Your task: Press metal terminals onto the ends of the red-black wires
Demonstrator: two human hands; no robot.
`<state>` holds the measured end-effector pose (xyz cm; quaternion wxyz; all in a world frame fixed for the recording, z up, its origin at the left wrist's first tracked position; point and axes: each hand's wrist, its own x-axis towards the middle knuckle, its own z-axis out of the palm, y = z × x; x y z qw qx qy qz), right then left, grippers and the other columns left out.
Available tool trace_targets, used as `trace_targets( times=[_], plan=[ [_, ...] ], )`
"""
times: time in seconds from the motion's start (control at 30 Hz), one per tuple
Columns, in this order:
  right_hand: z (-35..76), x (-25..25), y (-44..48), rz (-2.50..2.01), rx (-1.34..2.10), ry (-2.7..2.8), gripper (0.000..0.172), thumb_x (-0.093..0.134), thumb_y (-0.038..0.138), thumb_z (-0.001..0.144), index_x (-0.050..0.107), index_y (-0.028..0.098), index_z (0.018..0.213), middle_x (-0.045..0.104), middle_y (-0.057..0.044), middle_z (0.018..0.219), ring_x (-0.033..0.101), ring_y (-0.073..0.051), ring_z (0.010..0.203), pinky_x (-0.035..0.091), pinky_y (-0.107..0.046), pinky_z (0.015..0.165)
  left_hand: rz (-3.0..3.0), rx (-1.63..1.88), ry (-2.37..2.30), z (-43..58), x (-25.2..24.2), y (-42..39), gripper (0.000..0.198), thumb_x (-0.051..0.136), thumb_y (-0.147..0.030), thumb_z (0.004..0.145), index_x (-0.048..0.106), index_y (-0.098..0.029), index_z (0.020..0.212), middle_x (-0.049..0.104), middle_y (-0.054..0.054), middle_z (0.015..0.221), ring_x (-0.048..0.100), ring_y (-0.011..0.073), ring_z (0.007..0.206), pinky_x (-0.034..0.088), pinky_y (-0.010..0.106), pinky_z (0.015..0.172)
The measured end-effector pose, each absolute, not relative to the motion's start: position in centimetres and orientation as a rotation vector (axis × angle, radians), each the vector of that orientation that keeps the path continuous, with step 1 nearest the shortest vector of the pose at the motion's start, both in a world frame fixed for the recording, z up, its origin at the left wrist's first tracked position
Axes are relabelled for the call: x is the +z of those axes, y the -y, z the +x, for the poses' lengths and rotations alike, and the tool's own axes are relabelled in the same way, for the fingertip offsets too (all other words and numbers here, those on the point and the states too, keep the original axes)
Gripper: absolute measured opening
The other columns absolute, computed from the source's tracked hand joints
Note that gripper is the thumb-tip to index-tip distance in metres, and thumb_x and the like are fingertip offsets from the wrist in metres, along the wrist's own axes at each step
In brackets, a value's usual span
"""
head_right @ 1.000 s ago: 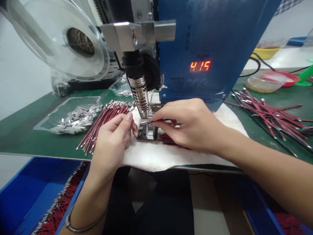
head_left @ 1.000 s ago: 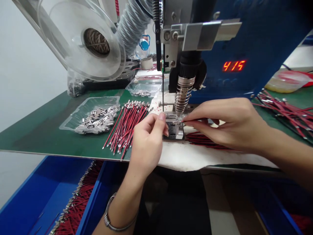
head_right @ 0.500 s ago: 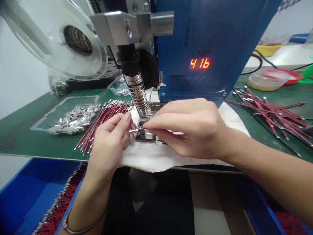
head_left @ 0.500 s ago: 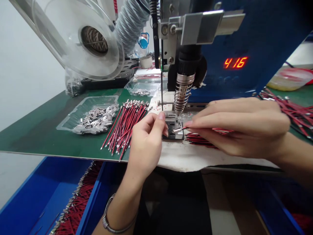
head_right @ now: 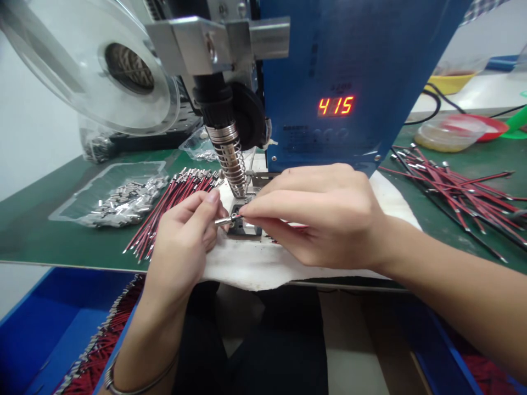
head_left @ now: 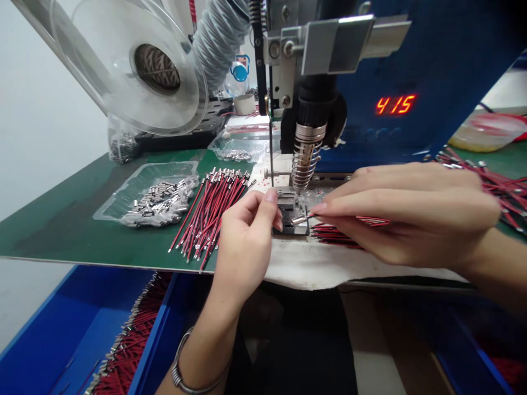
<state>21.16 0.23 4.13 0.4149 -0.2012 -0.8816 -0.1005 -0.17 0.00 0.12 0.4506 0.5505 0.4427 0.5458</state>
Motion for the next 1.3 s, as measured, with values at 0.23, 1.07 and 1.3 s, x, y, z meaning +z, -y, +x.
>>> trace_targets(
  times=[0.23,1.07,1.3],
  plan=[
    [21.0,4.2,-0.3,-0.502,-0.274,2.205,0.021,0.073,0.011,0.098,0.079,0.031,0.101,0.086,0.002,0.095,0.082,-0.017,0.08,0.067,-0.028,0.079,1.35,1.355,-1.065,-0.2,0.2,0.0,0.043,0.065,-0.039,0.105,0.059,-0.02,0.067,0.042,-0.005,0.055,0.033,0.0093,0.05,0.031,0.026,0.05],
    [20.0,4.2,0.5,-0.688,0.57,2.041,0.011,0.077,0.023,0.099,0.077,0.021,0.088,0.071,0.003,0.071,0.057,-0.009,0.055,0.04,-0.021,0.047,1.785,1.065,-0.736,-0.9,0.9,1.8,0.01,0.087,-0.03,0.09,0.088,-0.02,0.094,0.073,0.001,0.071,0.054,0.0121,0.057,0.041,0.024,0.051],
    [19.4,4.7,1.1,-0.759,1.14,1.795,0.02,0.08,0.034,0.097,0.078,0.022,0.081,0.068,0.003,0.067,0.056,-0.008,0.054,0.04,-0.02,0.046,1.65,1.062,-0.595,-0.8,1.3,1.4,0.006,0.089,-0.026,0.088,0.089,-0.021,0.09,0.083,0.004,0.081,0.073,0.0176,0.071,0.055,0.024,0.063]
  ],
)
